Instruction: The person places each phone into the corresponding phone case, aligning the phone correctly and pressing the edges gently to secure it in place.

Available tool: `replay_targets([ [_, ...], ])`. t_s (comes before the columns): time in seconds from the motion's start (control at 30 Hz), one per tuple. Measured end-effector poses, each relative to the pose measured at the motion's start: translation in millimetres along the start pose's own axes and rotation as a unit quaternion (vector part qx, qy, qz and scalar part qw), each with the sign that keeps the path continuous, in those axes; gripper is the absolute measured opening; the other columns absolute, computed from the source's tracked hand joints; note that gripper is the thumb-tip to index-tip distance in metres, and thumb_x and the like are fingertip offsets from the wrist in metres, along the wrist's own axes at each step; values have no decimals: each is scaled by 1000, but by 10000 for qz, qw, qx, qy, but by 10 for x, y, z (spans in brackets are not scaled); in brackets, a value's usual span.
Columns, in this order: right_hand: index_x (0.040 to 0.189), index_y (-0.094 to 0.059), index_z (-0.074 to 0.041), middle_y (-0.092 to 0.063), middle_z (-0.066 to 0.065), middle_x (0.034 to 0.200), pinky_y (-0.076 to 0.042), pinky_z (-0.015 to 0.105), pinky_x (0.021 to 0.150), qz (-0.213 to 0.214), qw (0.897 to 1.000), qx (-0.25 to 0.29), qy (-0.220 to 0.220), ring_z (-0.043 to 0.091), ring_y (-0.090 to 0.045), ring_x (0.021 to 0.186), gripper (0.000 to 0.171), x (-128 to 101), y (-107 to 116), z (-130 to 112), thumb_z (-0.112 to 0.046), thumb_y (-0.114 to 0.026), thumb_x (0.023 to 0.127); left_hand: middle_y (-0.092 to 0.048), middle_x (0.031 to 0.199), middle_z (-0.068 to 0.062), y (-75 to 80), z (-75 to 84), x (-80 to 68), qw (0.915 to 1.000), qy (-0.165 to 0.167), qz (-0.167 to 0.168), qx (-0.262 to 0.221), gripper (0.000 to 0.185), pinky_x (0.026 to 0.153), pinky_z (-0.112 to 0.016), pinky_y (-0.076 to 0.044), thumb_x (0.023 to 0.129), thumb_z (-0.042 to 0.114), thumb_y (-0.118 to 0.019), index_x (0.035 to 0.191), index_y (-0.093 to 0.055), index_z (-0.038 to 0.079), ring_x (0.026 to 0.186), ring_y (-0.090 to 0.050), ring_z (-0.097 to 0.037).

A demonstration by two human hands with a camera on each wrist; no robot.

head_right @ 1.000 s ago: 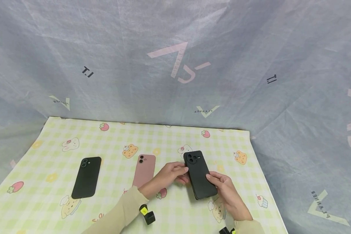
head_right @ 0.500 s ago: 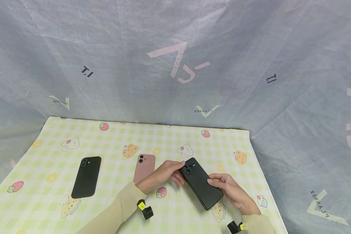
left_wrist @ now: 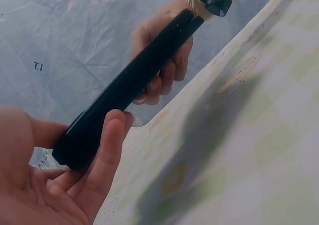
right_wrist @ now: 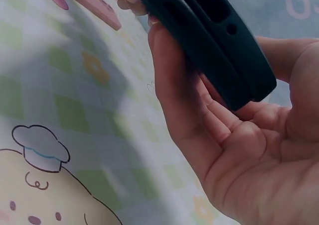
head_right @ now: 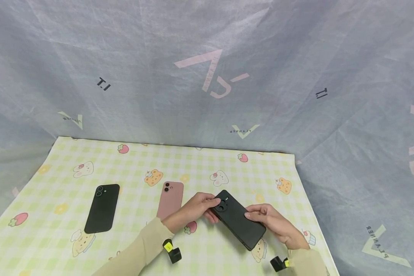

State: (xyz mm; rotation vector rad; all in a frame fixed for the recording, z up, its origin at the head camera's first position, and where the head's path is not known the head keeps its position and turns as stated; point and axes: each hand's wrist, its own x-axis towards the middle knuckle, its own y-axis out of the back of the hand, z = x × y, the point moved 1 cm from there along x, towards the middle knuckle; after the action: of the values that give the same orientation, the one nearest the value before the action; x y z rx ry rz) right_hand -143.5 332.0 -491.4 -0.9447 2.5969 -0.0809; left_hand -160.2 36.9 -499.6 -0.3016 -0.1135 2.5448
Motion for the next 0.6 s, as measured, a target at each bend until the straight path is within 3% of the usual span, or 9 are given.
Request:
replay_targets([
  [0.2, 129, -72, -1, -80, 5, 111, -63, 27, 83, 391, 9989, -223, -89, 14, -78, 96, 26, 8, -12, -39, -11, -53, 113, -79, 88, -18, -35, -47, -5, 9995, -116, 215, -206, 29, 72, -36, -67, 112, 22, -60, 113, -70, -5, 70, -78, -24],
  [0.4, 128, -74, -9, -75, -1, 117, -61, 26, 86, 989, 9945, -281, -221, 11, -74, 99, 26, -2, -26, -61, -19, -55, 114, -79, 93, -16, -74, -80, -32, 9984, -225, 442, -283, 35, 80, -46, -66, 114, 25, -58, 130, -66, -5, 82, -78, -40],
  [0.53, 130, -74, -15, -73, -3, 120, -60, 27, 88, 1353, 9903, -165, -251, 11, -73, 101, 26, -4, -45, -59, -25, -55, 115, -78, 93, -14, -103, -85, -49, 9972, -350, 588, -314, 33, 83, -53, -65, 114, 26, -56, 127, -65, -4, 87, -76, -50],
  [0.6, 136, -71, -13, -71, -4, 125, -60, 27, 91, 1547, 9877, -39, -211, 11, -72, 106, 29, -11, -52, -58, -26, -55, 115, -77, 92, -14, -116, -77, -62, 9965, -408, 653, -317, 33, 84, -51, -65, 115, 26, -55, 124, -65, -3, 88, -75, -51],
])
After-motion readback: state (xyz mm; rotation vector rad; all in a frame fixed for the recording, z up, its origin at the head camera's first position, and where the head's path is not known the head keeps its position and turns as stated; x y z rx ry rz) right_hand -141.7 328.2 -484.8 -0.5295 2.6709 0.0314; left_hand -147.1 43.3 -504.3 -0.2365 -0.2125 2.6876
